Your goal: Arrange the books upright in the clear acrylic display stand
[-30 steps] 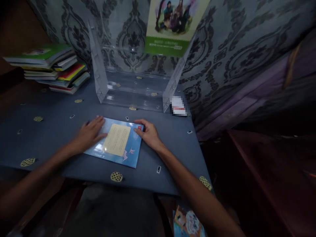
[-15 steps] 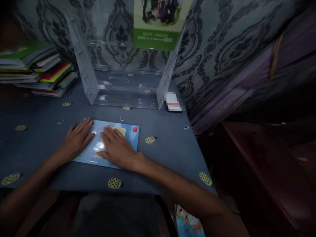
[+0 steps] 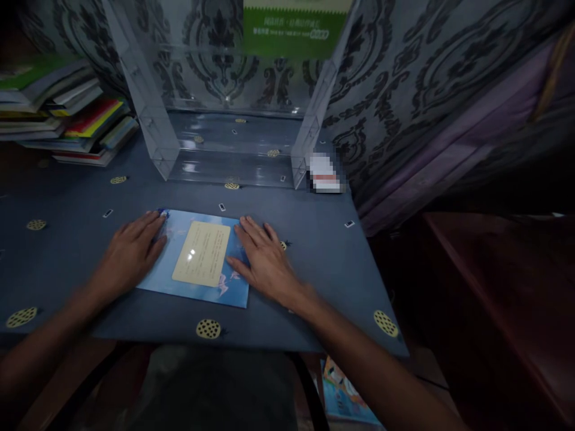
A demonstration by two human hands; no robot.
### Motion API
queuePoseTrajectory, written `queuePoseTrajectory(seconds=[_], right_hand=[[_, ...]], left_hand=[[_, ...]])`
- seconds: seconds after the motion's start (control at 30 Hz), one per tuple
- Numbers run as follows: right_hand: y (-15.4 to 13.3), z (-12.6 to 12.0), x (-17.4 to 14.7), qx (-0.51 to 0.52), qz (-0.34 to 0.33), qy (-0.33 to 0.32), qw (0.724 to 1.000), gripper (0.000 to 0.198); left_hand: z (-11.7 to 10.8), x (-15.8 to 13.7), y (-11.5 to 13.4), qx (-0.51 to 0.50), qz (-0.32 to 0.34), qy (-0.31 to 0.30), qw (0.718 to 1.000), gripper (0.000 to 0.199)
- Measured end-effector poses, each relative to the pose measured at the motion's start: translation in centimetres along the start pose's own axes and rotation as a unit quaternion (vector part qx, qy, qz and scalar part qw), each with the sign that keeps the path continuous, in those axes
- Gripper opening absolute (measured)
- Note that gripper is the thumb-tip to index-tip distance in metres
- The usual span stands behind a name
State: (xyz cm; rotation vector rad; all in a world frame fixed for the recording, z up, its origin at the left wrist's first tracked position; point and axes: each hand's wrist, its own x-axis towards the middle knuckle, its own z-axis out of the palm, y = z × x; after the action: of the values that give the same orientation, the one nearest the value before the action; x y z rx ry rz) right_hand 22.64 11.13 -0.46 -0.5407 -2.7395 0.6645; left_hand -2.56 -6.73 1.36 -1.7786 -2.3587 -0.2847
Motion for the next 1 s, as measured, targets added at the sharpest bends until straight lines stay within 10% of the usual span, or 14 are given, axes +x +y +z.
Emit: queuePoseTrajectory(seconds=[0.33,1.0], right_hand=[[0.5,-0.7,0.1,0.021,-0.011,0.001,1.0,0.059],[0.0,-2.4,-0.1,0.182,-0.014,0.013,0.983,0.056]], left_hand=[[-0.8,-3.7,1.7,0.004,0.241,-0.011,0.97,0.076],[-1.7,-2.5,1.7,0.029,0.309,0.087,0.947,0.026]])
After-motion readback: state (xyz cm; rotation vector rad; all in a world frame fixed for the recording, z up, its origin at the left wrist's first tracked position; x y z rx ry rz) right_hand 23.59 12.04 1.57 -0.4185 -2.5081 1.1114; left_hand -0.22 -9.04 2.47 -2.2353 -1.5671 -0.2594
